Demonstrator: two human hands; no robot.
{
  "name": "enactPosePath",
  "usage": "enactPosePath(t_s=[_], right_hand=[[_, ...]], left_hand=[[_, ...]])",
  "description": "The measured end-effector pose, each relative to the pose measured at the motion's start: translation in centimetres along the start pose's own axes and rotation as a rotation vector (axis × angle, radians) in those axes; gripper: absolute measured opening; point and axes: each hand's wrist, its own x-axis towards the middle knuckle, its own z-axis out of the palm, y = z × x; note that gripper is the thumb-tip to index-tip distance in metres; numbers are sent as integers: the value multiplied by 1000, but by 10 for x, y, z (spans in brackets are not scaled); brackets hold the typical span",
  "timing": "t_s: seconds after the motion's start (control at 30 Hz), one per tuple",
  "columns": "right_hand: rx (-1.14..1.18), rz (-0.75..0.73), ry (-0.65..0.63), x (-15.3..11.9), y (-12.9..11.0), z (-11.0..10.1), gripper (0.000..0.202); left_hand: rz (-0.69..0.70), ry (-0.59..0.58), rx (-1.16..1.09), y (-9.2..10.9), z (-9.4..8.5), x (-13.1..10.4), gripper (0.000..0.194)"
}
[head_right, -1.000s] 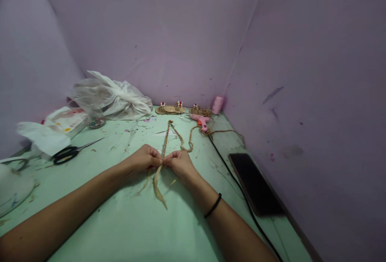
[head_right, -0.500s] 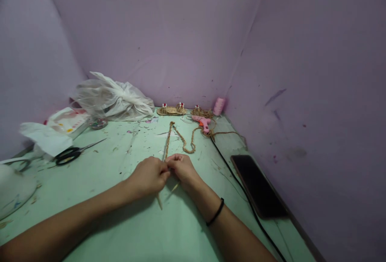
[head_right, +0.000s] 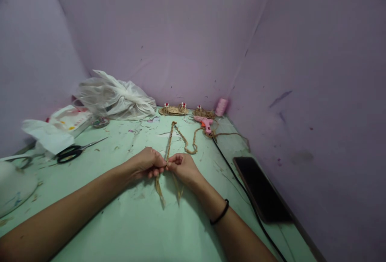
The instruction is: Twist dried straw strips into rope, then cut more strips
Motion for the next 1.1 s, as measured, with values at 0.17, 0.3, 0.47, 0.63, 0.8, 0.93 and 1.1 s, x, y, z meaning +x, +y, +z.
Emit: enactPosePath(t_s=[0.17,0.3,0.47,0.63,0.8,0.93,1.1], right_hand=[[-575,-243,155,-1,10,-1,6],[-856,-249,229,-14,-2,2,12],[-1003,-160,247,-28,-15,11,18],[-1169,-319,221,-38,-8,23,23],[-1120,-345,200,-38,-11,18,22],[-687,-252,392,-20,-16,-3,27],[-4,124,133,-7,-12,-4,12]], left_hand=[[130,171,165,-5,8,2,11],[191,214,187,-12,12,7,13],[97,230,77,-5,14,1,13],[73,100,-48,-3,8,-2,9],[119,26,-67,-7,-1,4,6],[101,-9,-83,-5,-2,4,9],[102,-45,-56,-6,-4,5,9]])
